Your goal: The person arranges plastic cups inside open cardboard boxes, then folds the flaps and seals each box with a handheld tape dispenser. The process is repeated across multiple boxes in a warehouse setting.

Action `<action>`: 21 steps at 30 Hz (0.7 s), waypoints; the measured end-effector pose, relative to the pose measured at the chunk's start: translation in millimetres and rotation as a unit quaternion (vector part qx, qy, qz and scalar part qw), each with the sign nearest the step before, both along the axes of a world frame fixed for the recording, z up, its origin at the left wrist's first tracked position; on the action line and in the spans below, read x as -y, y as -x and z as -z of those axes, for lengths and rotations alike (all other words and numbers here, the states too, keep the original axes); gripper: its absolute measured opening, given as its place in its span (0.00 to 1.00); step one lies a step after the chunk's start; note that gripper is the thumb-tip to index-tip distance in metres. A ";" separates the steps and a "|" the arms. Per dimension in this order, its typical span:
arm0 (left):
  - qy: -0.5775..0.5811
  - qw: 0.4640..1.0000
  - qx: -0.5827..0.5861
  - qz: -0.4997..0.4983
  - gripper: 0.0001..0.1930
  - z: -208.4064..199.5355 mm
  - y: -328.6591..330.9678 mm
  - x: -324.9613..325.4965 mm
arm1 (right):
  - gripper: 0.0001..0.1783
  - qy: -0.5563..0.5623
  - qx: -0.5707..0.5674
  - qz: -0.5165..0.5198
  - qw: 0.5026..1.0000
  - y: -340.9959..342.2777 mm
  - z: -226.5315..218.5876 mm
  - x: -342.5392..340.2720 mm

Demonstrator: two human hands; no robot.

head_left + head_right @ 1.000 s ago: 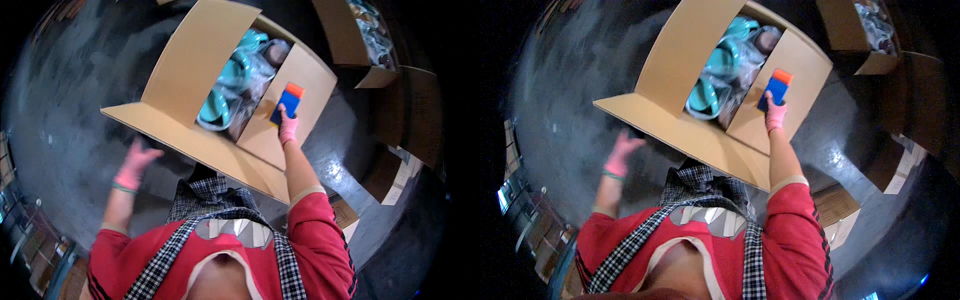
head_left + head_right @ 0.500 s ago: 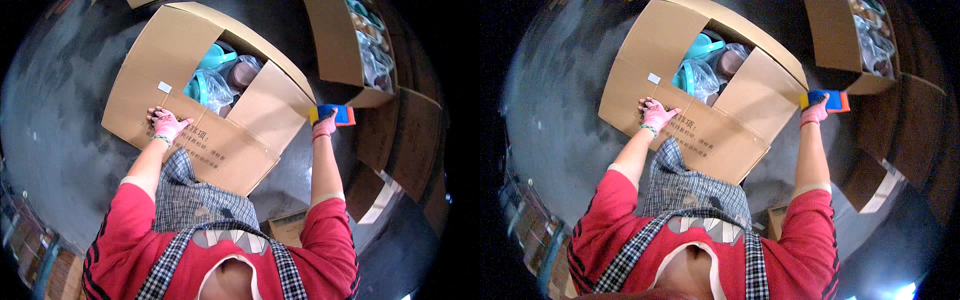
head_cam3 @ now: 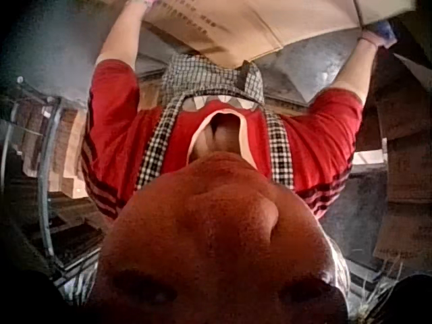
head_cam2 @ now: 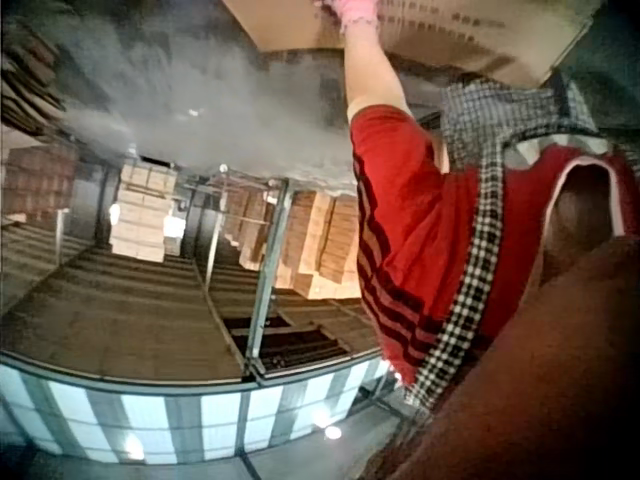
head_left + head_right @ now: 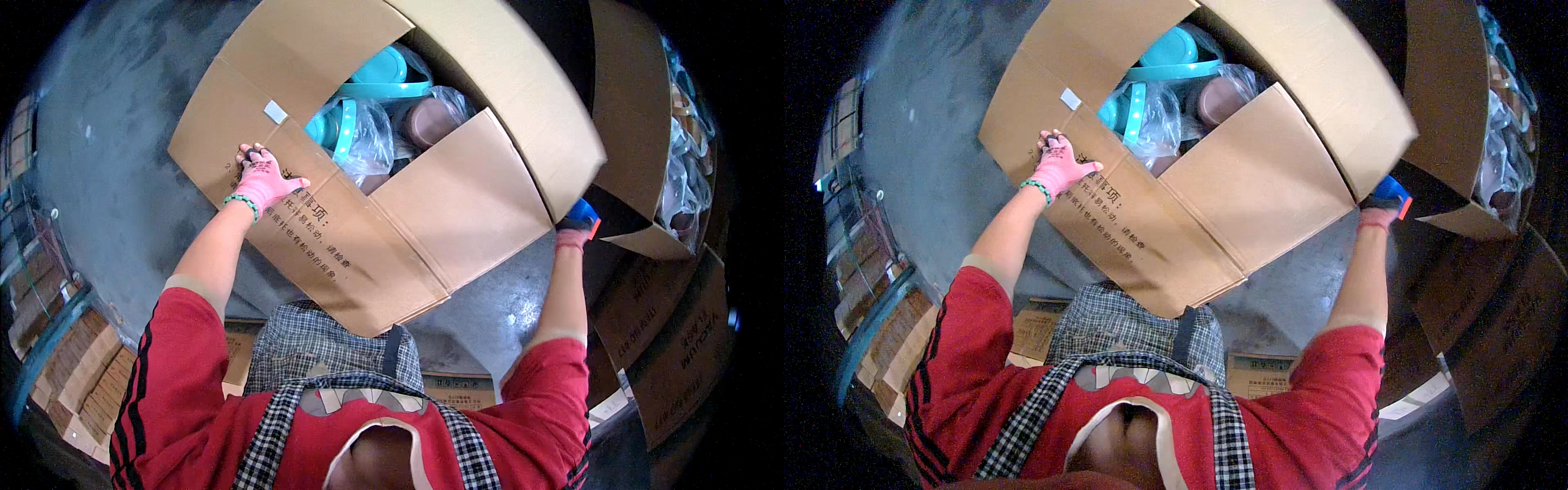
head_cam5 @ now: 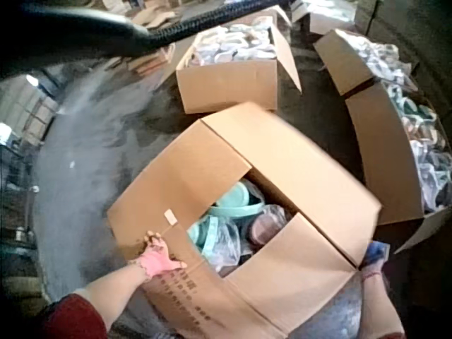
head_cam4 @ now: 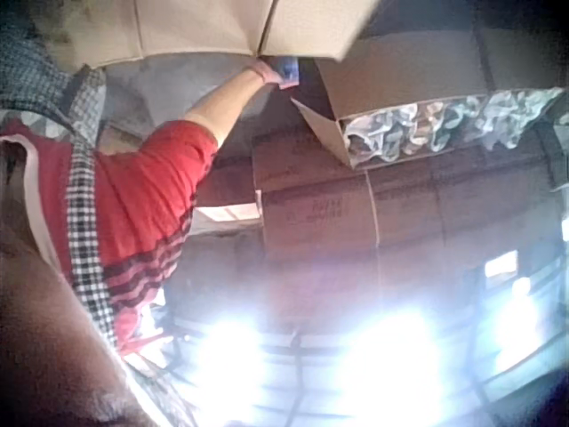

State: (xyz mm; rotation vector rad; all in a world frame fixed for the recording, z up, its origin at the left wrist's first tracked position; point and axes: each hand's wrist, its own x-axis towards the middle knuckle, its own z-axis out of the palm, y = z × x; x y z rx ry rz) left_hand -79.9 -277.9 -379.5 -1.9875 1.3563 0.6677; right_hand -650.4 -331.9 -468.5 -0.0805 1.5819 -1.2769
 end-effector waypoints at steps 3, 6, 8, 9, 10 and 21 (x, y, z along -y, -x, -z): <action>-0.017 1.000 0.009 0.015 0.60 1.7 -4.8 -5.1 | 0.29 0.093 -0.016 -0.064 0.993 -54.9 -100.4 7.3; -0.027 0.999 0.009 0.035 0.59 -2.8 1.1 3.0 | 0.37 0.140 0.253 -0.172 0.942 -41.7 -135.7 -1.8; -0.033 0.998 0.022 0.058 0.58 -3.3 1.1 3.2 | 0.38 0.059 0.136 -0.248 0.957 -95.8 -152.1 -24.1; -0.036 0.997 0.025 0.057 0.58 -3.8 -4.7 3.8 | 0.39 0.023 0.057 -0.296 0.953 -132.6 -161.4 -34.4; -0.039 0.997 0.026 0.057 0.57 -0.6 -8.9 0.0 | 0.39 0.000 -0.067 -0.352 0.934 -170.6 -161.6 -51.4; -0.028 0.997 0.003 0.074 0.54 -26.8 -3.8 11.4 | 0.23 0.017 -0.092 -0.227 0.969 -313.7 -127.8 -75.6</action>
